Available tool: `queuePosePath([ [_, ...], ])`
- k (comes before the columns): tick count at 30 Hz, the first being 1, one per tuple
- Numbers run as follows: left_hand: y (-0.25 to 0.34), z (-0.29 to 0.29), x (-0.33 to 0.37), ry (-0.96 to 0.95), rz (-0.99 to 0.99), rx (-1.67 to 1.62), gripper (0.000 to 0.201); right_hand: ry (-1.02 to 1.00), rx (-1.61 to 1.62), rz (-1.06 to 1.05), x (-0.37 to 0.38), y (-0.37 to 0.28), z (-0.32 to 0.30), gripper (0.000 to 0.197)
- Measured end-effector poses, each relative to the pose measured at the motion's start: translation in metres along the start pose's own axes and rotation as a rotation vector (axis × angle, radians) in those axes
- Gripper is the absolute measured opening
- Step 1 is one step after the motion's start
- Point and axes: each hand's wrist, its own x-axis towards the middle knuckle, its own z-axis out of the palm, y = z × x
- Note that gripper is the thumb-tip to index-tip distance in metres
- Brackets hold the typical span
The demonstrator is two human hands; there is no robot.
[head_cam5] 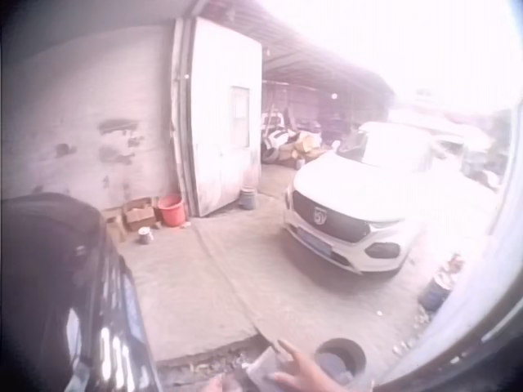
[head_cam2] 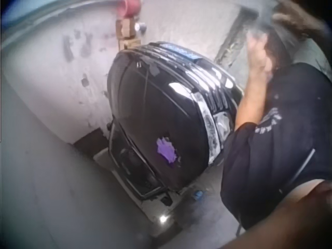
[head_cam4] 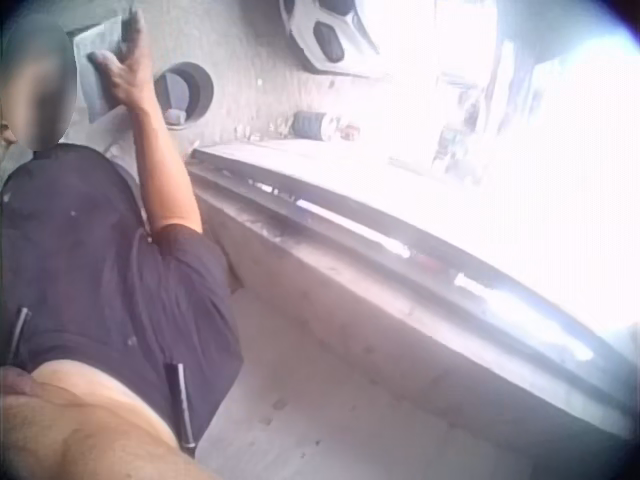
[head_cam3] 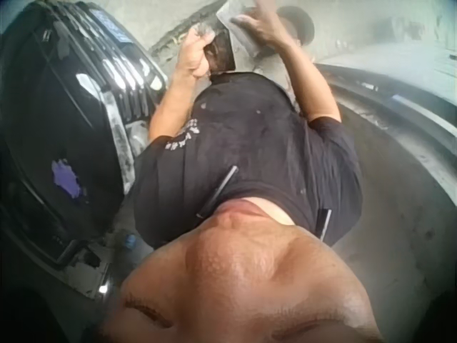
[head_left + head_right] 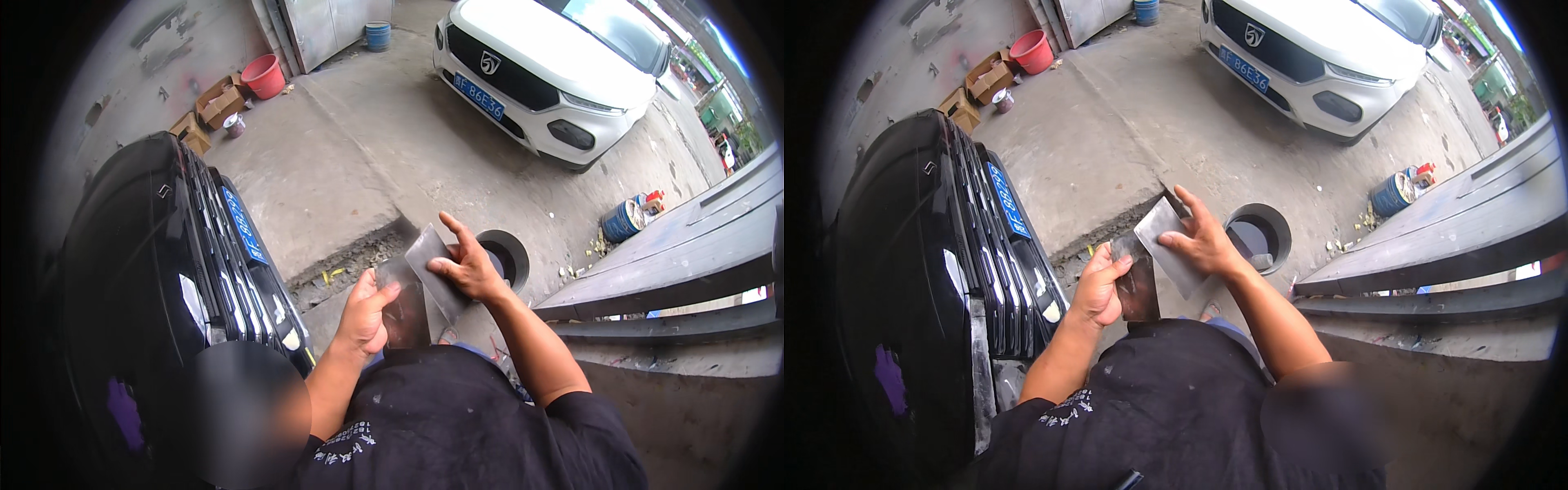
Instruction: The person sands a black car bumper with a sanding block, then wipes the surface with a cloth. The person continues sanding the bumper and inspects the sandpaper before finishing.
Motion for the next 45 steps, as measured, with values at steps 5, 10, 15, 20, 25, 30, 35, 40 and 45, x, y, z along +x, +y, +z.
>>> queuePosePath([
  [5,0.015,-0.014,-0.001,0.08,0.256,0.109,0.027,0.021,-0.029,0.09,-0.033,0.03,-0.009,0.084],
  [10,0.005,-0.022,0.01,0.211,0.538,0.597,0.024,-0.042,-0.391,0.058,-0.037,-0.006,0.003,0.083],
  [15,-0.003,-0.015,0.006,0.171,0.447,0.934,0.024,0.34,-0.101,-0.05,0.015,-0.027,-0.017,0.077],
  [20,-0.005,-0.031,0.017,0.259,0.476,0.674,0.028,0.217,-0.151,-0.036,0.0,-0.029,-0.024,0.074],
  [25,0.0,-0.048,0.023,0.32,0.362,0.518,0.035,0.148,-0.207,0.003,-0.02,0.007,-0.01,0.076],
  [30,0.006,-0.053,0.021,0.226,0.213,0.593,0.044,0.098,-0.419,-0.054,-0.022,-0.005,-0.005,0.077],
  [35,-0.001,-0.025,0.025,0.052,0.236,0.555,0.023,0.04,-0.498,-0.156,-0.024,-0.005,-0.001,0.079],
  [40,0.011,-0.019,0.038,-0.045,0.11,0.762,0.019,-0.035,-0.623,-0.221,-0.023,0.002,0.006,0.08],
  [45,0.02,-0.009,0.029,-0.059,0.099,1.033,0.014,-0.01,-0.614,-0.182,-0.024,-0.01,0.005,0.08],
])
